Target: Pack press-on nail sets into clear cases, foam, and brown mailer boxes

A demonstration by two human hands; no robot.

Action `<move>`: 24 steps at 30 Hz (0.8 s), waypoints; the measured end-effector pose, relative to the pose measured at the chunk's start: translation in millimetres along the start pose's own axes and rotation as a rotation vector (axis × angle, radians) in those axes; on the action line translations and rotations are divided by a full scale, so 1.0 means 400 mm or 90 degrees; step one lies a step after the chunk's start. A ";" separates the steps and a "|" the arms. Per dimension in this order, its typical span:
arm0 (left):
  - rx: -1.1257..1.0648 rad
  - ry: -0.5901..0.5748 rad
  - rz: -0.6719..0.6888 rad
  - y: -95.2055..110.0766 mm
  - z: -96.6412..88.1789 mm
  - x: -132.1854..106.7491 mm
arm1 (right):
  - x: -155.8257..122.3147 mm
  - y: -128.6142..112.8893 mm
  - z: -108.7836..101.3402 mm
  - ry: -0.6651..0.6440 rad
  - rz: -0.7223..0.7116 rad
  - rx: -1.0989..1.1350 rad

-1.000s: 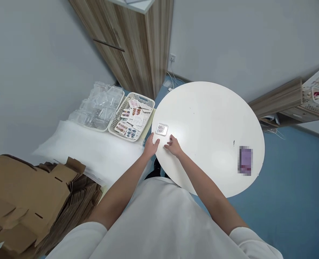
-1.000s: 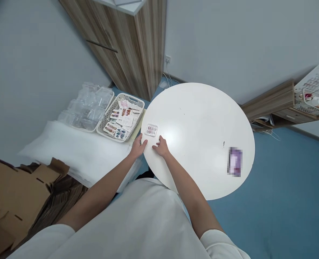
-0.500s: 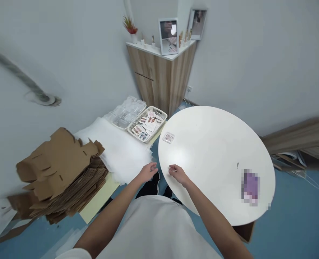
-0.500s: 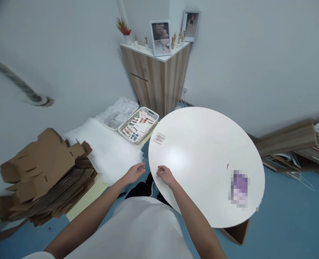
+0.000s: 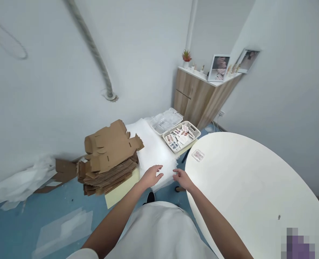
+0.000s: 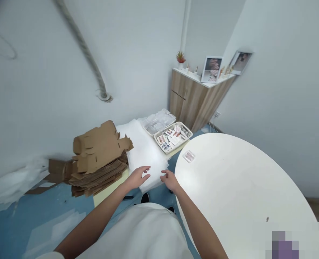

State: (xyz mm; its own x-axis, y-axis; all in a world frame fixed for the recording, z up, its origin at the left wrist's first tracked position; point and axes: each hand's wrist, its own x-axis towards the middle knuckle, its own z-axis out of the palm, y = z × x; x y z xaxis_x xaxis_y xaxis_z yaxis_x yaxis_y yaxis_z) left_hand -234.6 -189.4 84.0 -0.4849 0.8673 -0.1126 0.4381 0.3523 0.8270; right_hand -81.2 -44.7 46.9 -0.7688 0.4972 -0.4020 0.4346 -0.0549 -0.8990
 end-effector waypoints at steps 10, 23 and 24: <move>-0.049 0.052 -0.165 -0.186 -0.115 0.062 | 0.238 -0.057 0.203 0.059 -0.012 -0.191; 0.000 -0.171 -0.257 -0.268 -0.081 0.079 | 0.295 -0.059 0.287 0.084 0.057 -0.715; -0.011 -0.167 -0.265 -0.272 -0.076 0.079 | 0.295 -0.056 0.286 0.082 0.052 -0.728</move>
State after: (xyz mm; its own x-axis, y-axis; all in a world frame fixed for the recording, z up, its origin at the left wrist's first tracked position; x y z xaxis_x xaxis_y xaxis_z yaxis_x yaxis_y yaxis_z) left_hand -320.5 -211.1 7.3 -0.4077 0.7143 -0.5689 0.2341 0.6839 0.6909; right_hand -235.3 -83.9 -0.1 -0.6936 0.6171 -0.3716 0.7029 0.6926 -0.1619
